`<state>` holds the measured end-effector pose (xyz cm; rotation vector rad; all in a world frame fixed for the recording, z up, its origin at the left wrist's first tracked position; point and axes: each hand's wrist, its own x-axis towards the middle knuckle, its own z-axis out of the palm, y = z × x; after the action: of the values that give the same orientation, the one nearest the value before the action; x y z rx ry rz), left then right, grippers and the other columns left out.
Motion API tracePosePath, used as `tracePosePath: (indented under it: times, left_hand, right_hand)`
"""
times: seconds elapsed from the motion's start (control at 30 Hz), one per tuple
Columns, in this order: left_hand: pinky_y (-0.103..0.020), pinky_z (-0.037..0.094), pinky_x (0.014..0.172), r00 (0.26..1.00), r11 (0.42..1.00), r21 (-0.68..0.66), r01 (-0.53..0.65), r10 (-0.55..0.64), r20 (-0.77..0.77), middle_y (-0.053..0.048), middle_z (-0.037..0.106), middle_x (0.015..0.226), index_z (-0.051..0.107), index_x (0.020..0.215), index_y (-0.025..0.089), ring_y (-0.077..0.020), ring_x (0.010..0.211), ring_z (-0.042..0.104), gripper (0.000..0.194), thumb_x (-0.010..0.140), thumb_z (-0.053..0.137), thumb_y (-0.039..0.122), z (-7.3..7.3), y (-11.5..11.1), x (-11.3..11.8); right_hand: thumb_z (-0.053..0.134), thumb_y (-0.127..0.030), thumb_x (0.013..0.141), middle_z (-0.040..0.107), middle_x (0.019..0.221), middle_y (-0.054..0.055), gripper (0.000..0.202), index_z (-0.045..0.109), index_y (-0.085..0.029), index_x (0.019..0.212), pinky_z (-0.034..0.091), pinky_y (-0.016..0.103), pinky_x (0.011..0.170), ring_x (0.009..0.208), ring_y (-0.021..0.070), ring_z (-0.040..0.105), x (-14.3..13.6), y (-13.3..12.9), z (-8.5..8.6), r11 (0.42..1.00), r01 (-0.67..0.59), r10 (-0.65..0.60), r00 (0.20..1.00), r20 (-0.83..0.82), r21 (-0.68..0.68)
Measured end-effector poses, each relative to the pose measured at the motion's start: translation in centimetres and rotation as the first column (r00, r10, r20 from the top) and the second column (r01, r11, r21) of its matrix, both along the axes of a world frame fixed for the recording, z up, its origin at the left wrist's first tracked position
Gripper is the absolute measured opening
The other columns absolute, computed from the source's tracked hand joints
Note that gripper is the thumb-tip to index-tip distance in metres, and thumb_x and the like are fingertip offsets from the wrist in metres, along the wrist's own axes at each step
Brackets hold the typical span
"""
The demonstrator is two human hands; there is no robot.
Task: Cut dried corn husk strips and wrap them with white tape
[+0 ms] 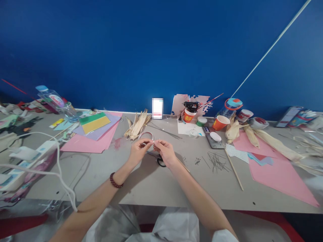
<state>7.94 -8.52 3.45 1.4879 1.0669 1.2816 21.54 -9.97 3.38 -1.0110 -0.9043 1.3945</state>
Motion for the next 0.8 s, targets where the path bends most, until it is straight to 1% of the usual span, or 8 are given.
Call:
tracePosePath:
  times: [0.1,0.23,0.33,0.43,0.53,0.6,0.67,0.8]
  left_hand:
    - [-0.021,0.041,0.056,1.0,1.0,0.028,-0.004,0.004,-0.005,-0.005,0.068,0.08,0.069,0.074,0.017,-0.0146,0.074,0.059,0.018,0.073,0.063,0.034,0.1,0.0,-0.1]
    - [-0.021,0.04,0.056,1.0,1.0,0.015,-0.028,0.027,0.004,-0.004,0.066,0.077,0.068,0.071,0.016,-0.0138,0.071,0.058,0.018,0.072,0.064,0.034,0.3,-0.1,0.0]
    - [-0.022,0.041,0.055,0.999,0.999,-0.032,-0.018,0.019,0.026,-0.004,0.066,0.075,0.068,0.071,0.016,-0.0132,0.069,0.057,0.019,0.07,0.066,0.035,0.3,-0.1,0.1]
    - [-0.021,0.041,0.054,0.997,0.993,-0.118,-0.002,0.012,0.08,-0.004,0.067,0.075,0.068,0.071,0.016,-0.0123,0.066,0.057,0.02,0.067,0.068,0.035,0.2,-0.1,0.2]
    - [-0.02,0.04,0.051,0.992,0.982,-0.187,0.016,0.009,0.128,-0.004,0.067,0.074,0.067,0.072,0.016,-0.0113,0.063,0.056,0.022,0.066,0.069,0.036,0.3,-0.1,0.3]
    - [-0.02,0.039,0.05,0.989,0.979,-0.202,0.022,0.008,0.146,-0.004,0.067,0.075,0.067,0.073,0.016,-0.0109,0.062,0.056,0.023,0.065,0.069,0.037,0.3,-0.1,0.4]
    - [-0.02,0.039,0.05,0.989,0.981,-0.194,0.022,0.007,0.146,-0.003,0.067,0.076,0.067,0.074,0.016,-0.0106,0.062,0.056,0.023,0.065,0.069,0.037,0.3,-0.1,0.4]
    - [-0.02,0.04,0.053,0.995,0.993,-0.117,0.019,-0.007,0.099,-0.003,0.066,0.076,0.067,0.074,0.016,-0.0115,0.066,0.057,0.02,0.069,0.067,0.035,0.2,-0.1,0.4]
  right_hand:
    - [0.069,-0.04,0.064,0.059,0.061,0.0,0.023,0.064,-0.017,0.067,0.048,0.027,0.062,0.057,0.0112,0.054,-0.1,-0.1,0.1,0.998,0.026,-0.03,0.997,0.077,0.057]
    - [0.066,-0.038,0.069,0.063,0.068,0.001,0.02,0.064,-0.018,0.073,0.049,0.028,0.064,0.061,0.0129,0.057,-0.3,-0.4,-0.2,0.973,0.133,-0.173,0.96,0.219,0.187]
    - [0.061,-0.036,0.074,0.065,0.076,0.004,0.018,0.064,-0.018,0.077,0.049,0.029,0.067,0.069,0.0154,0.06,-0.3,-0.6,-0.5,0.928,0.189,-0.301,0.889,0.344,0.322]
    - [0.057,-0.031,0.079,0.065,0.077,0.004,0.014,0.064,-0.019,0.078,0.049,0.029,0.07,0.072,0.016,0.06,-0.3,-0.9,-0.5,0.867,0.165,-0.401,0.791,0.463,0.471]
    - [0.055,-0.028,0.08,0.065,0.076,0.004,0.013,0.065,-0.019,0.078,0.048,0.029,0.07,0.072,0.0158,0.06,-0.3,-1.1,-0.2,0.827,0.132,-0.454,0.729,0.512,0.546]
    - [0.055,-0.028,0.08,0.065,0.076,0.004,0.013,0.065,-0.019,0.078,0.047,0.029,0.07,0.072,0.0157,0.059,-0.3,-1.2,-0.1,0.828,0.134,-0.454,0.731,0.51,0.544]
    - [0.056,-0.028,0.079,0.065,0.076,0.004,0.013,0.065,-0.019,0.078,0.047,0.028,0.069,0.072,0.0155,0.059,-0.4,-1.1,-0.1,0.85,0.155,-0.426,0.763,0.485,0.503]
    - [0.062,-0.033,0.074,0.064,0.074,0.003,0.015,0.064,-0.018,0.077,0.047,0.027,0.066,0.067,0.0141,0.058,-0.4,-0.7,-0.3,0.931,0.187,-0.29,0.9,0.326,0.314]
